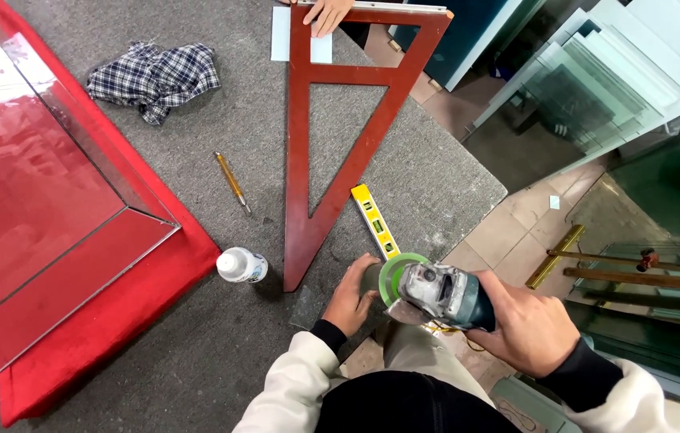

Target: Smoothing the sharp edges of a cut glass bottle using an angle grinder and checking for a level finish with a spirit level.

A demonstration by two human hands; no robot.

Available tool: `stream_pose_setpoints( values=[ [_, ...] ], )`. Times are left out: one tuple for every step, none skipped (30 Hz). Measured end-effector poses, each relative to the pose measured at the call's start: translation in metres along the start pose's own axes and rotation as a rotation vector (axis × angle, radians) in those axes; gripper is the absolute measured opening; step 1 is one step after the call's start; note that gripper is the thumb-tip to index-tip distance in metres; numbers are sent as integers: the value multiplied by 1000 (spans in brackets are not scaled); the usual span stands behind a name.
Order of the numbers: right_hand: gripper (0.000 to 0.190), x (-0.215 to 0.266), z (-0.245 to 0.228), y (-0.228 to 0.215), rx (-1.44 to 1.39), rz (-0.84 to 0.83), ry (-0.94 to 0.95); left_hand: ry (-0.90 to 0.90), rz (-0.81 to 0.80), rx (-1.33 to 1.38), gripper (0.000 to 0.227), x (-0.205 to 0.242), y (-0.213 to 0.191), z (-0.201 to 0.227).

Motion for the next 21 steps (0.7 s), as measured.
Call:
stream_pose_setpoints(
  values=[
    [78,3,1,2,-6,2,-3,-7,1,-1,61,1,1,-3],
    [78,5,4,3,-6,1,-4,-9,1,0,61,1,0,-1],
    [75,7,6,3,4,31,-8,-18,0,1,60,1,-1,1],
    [73,8,9,3,13,62,-11,-25,-2,1,59,0,-2,3],
    [73,5,7,0,13,63,-11,-25,-2,0,59,0,-2,3],
    [78,2,5,-1,7,16,14,-25,-1,-3,58,-1,-2,3],
    [83,0,4,-2,1,-31,40,-25,0,-6,57,-1,-2,4],
    [83,-2,2,0,-2,-29,42,-23,-3,-9,57,-1,-2,3],
    [79,-3,-1,1,-8,0,22,6,2,-1,63,-1,-2,3],
    [75,-5,-5,2,-13,27,0,34,7,9,70,0,-2,3],
    [75,-3,-5,2,-15,27,2,34,5,8,70,1,0,-1],
    [75,-1,-6,3,-28,-3,3,22,11,8,71,2,1,-6],
    [75,1,-7,4,-41,-33,5,10,17,8,73,4,2,-11],
    [75,3,-5,4,-42,-35,4,7,17,8,73,4,1,-7],
    [76,5,-2,4,-34,-43,13,1,16,10,69,4,0,-3],
    [77,6,1,4,-27,-49,20,-3,16,10,65,2,-2,1],
    [77,4,1,2,-27,-49,19,-4,17,10,65,2,-3,3],
    [78,1,2,0,-29,-45,32,-25,9,5,64,1,-3,5],
    [79,-1,4,-3,-31,-41,46,-46,2,1,63,0,-3,7],
    [79,-3,4,0,-33,-39,48,-44,-1,-1,63,0,-3,6],
    [76,-6,3,2,-24,-27,25,-36,-2,-2,68,0,-3,6]
  ],
)
Point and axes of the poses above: each hand's wrist, its own x-axis away from the middle knuckle, its own y-axis out of the palm, z = x × y, the point moved 4 cm from there along -x, towards the middle knuckle, and after that the axes turned 3 degrees about x, right-handed, at the moved point
